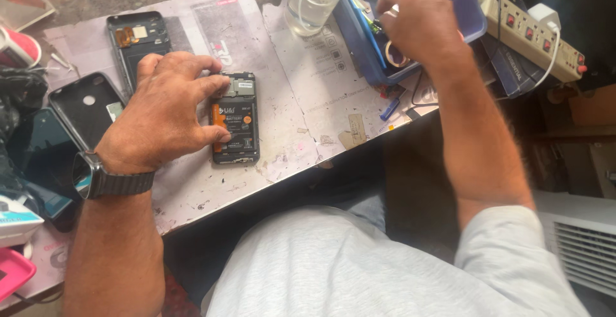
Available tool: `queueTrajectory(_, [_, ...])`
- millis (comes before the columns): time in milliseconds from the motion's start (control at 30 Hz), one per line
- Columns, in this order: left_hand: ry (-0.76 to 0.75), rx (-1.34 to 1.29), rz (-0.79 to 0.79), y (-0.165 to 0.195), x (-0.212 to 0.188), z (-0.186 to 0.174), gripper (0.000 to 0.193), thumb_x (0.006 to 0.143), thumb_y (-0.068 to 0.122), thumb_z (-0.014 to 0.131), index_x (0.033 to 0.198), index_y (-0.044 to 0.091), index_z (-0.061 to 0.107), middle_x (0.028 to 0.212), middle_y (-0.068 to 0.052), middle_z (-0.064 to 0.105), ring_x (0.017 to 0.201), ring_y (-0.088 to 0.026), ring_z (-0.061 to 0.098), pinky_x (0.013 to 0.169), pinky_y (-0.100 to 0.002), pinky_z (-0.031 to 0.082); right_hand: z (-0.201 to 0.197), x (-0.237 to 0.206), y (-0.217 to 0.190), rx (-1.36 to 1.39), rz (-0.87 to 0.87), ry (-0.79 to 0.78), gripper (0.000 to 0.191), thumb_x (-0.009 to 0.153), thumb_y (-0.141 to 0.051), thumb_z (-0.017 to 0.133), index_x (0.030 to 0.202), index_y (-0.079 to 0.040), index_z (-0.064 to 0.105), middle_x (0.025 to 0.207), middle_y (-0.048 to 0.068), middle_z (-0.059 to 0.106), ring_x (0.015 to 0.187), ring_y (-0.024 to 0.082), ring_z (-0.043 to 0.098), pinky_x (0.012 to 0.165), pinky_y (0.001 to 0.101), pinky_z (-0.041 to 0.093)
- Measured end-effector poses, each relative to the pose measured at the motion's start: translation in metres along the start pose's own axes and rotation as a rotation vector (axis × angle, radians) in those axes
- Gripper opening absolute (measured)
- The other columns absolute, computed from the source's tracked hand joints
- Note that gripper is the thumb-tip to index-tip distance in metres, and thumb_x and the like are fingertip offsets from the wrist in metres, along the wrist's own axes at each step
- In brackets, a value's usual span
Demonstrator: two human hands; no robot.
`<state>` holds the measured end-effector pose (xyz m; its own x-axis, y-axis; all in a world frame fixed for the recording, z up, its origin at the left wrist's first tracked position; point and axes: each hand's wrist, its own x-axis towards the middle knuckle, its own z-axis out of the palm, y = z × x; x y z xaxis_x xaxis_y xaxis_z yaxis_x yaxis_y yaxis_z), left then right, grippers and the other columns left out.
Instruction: The person opens a smartphone by prying the back cover off, then uses a green-handled screwdriver to unscrew components inside the device. The back cover is set aside, and the internal battery and circuitry are exposed as the person continues to work on the phone.
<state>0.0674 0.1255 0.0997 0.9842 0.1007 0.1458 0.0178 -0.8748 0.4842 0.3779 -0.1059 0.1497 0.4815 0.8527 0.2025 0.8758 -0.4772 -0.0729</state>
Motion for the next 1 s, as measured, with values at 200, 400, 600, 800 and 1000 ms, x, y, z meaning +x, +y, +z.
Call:
queueTrajectory(200, [0.043,-0.010,0.018,-0.008,-0.007,0.005,0.073,0.058,0.033,0.092,0.122,0.004,0.071,0.134,-0.016,0.062,0.131,-0.032,0.048,0.110,-0.050,0.027,0.006,0.019,-0.018,-0.056,0.399,-0.537,0.016,0.100,-0.014,0.061,0.111,-0.011,0.072,0.088,0.018,0.075,0.079,0.031,0.075,0.078,0.0445,0.061])
queueTrajectory(400, [0.143,-0.002,0.021,-0.016,-0.015,0.006,0.070,0.065,0.027,0.090,0.128,0.002,0.070,0.130,-0.016,0.064,0.129,-0.031,0.052,0.110,-0.049,0.030,0.017,0.024,-0.018,-0.034,0.049,-0.349,0.025,0.094,-0.010,0.072,0.119,-0.005,0.075,0.099,0.019,0.075,0.078,0.030,0.073,0.067,0.0447,0.059])
queueTrajectory(600, [0.148,-0.010,0.008,-0.019,-0.015,0.006,0.067,0.064,0.023,0.091,0.125,0.002,0.072,0.127,-0.013,0.067,0.126,-0.030,0.053,0.108,-0.048,0.031,0.019,0.014,0.010,0.107,0.114,-0.281,0.024,0.103,-0.018,0.067,0.122,-0.004,0.072,0.105,0.017,0.073,0.080,0.029,0.069,0.066,0.0436,0.057])
queueTrajectory(800, [0.159,-0.009,0.022,-0.020,-0.014,0.004,0.066,0.064,0.024,0.094,0.123,0.002,0.073,0.126,-0.012,0.068,0.125,-0.030,0.053,0.107,-0.049,0.030,0.014,0.002,0.040,0.471,0.189,-0.248,0.024,0.105,-0.020,0.067,0.123,-0.004,0.069,0.105,0.016,0.072,0.081,0.027,0.070,0.066,0.0408,0.059])
queueTrajectory(1000, [0.140,0.013,0.010,-0.021,-0.015,0.008,0.062,0.067,0.026,0.095,0.120,0.002,0.074,0.128,-0.009,0.068,0.125,-0.028,0.053,0.111,-0.048,0.029,0.014,-0.014,0.053,0.665,0.255,-0.088,0.025,0.107,-0.023,0.067,0.124,-0.004,0.066,0.104,0.015,0.071,0.083,0.026,0.072,0.067,0.0381,0.061])
